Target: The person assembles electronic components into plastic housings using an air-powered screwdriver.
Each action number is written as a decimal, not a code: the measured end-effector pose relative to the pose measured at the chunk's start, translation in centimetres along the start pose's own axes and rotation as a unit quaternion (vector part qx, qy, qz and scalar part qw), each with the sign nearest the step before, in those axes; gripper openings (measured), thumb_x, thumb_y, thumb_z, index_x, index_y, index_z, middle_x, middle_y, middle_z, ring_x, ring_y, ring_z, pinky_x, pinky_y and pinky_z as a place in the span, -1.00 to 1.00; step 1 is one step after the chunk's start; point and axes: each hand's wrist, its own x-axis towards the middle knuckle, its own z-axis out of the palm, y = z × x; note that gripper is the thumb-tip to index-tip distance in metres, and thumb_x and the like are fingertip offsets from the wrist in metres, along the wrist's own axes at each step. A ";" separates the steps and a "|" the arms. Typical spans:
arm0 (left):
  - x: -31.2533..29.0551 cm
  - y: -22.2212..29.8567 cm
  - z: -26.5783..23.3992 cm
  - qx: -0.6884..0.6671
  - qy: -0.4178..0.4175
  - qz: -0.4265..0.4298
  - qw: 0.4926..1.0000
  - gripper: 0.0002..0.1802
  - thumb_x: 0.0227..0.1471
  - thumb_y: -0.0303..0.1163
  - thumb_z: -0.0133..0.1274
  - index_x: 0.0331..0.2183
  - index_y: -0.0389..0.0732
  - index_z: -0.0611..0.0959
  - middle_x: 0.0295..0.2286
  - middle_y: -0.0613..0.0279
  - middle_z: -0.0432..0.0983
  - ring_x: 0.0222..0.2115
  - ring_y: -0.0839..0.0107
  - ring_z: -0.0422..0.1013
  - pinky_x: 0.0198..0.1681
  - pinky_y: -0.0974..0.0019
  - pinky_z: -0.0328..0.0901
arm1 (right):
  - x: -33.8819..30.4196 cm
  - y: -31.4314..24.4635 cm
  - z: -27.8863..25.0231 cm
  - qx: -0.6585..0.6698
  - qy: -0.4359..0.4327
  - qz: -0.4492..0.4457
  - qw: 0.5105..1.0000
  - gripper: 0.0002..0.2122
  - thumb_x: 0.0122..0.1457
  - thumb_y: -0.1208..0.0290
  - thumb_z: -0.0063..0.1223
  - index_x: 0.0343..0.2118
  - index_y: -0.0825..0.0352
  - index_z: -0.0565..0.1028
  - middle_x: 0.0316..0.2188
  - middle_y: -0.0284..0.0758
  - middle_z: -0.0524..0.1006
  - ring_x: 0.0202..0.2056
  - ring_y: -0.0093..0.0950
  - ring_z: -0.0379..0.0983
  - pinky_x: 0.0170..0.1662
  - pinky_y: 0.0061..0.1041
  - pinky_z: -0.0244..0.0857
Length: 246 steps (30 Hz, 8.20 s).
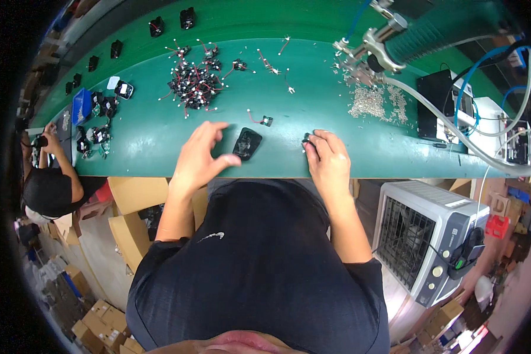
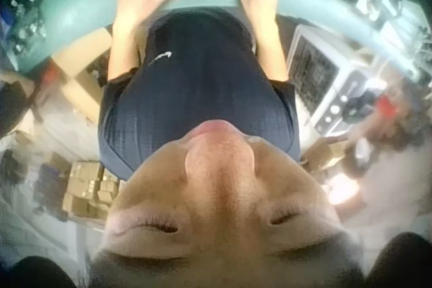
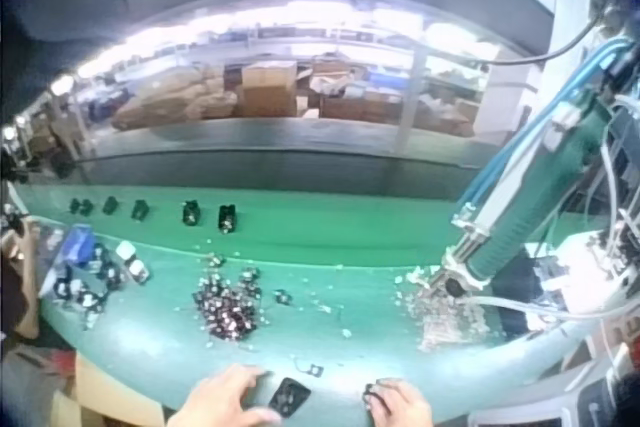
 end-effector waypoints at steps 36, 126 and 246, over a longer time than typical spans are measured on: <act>1.8 2.3 6.8 -0.193 0.021 0.257 0.947 -0.06 -0.38 -0.25 0.54 0.14 -0.07 0.58 -0.06 0.26 0.45 -0.01 0.22 0.39 0.01 0.12 0.18 | 1.6 -6.4 -0.8 -0.013 -0.238 -0.029 0.971 -0.91 0.05 0.51 0.31 -0.36 0.31 0.68 -0.29 -0.26 0.50 -0.20 -0.26 0.50 -0.14 -0.26 0.45; 4.8 2.7 8.1 -0.219 0.070 0.231 0.945 -0.03 -0.34 -0.03 0.57 0.12 -0.16 0.57 0.00 0.21 0.54 0.06 0.20 0.43 0.08 0.15 0.20 | 10.0 -8.6 -3.9 0.652 0.100 0.063 0.749 0.09 0.07 -0.71 -0.52 0.10 0.44 0.39 -0.55 -0.23 0.44 -0.56 -0.38 0.40 -0.43 -0.40 0.39; -26.5 -19.0 17.5 -0.012 0.044 -0.594 0.803 -0.36 0.05 -0.34 0.31 0.07 -0.24 0.36 0.05 -0.21 0.41 0.01 -0.24 0.46 0.03 -0.13 0.43 | 4.2 -3.4 5.5 0.078 -0.083 -0.007 0.994 -0.81 0.15 0.60 0.30 -0.16 0.36 0.65 -0.15 -0.18 0.65 -0.23 -0.39 0.62 -0.15 -0.46 0.55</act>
